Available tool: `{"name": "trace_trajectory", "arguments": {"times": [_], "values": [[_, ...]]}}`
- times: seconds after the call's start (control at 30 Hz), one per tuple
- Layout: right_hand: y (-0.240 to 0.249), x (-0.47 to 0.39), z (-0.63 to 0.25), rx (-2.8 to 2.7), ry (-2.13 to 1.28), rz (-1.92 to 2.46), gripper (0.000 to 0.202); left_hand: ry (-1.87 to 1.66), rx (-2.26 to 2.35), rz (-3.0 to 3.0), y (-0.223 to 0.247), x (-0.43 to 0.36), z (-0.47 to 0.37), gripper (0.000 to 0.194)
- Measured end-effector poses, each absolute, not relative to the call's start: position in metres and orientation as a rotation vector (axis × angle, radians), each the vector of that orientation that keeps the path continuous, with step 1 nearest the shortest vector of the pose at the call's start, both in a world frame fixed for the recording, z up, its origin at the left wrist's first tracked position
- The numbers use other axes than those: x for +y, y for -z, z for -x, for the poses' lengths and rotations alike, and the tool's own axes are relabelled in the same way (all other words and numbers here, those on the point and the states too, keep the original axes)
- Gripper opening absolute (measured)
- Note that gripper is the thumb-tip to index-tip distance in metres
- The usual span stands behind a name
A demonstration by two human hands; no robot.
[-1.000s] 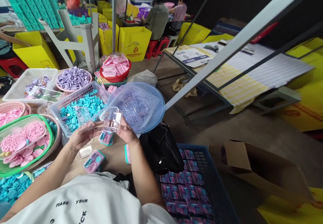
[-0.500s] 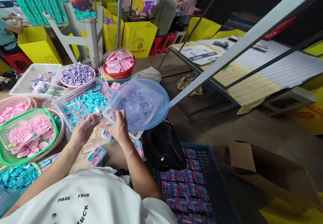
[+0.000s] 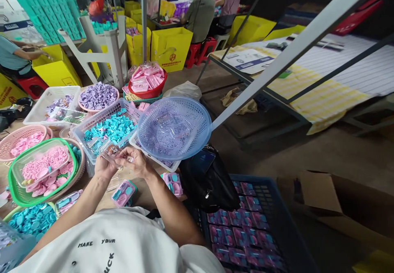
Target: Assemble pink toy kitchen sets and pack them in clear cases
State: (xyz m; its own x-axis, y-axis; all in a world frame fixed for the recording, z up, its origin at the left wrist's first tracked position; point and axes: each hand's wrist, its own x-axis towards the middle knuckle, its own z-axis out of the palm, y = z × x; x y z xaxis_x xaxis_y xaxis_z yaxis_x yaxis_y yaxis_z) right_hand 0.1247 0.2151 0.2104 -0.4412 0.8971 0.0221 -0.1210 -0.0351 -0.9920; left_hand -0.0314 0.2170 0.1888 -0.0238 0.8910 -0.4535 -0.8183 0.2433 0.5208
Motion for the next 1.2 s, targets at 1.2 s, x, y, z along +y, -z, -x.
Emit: {"name": "trace_trajectory", "arguments": {"times": [1.2], "values": [[-0.176, 0.229, -0.136, -0.61, -2.083, 0.899, 0.048, -1.126, 0.641, -0.262, -0.224, 0.19, 0.028, 0.018]]}}
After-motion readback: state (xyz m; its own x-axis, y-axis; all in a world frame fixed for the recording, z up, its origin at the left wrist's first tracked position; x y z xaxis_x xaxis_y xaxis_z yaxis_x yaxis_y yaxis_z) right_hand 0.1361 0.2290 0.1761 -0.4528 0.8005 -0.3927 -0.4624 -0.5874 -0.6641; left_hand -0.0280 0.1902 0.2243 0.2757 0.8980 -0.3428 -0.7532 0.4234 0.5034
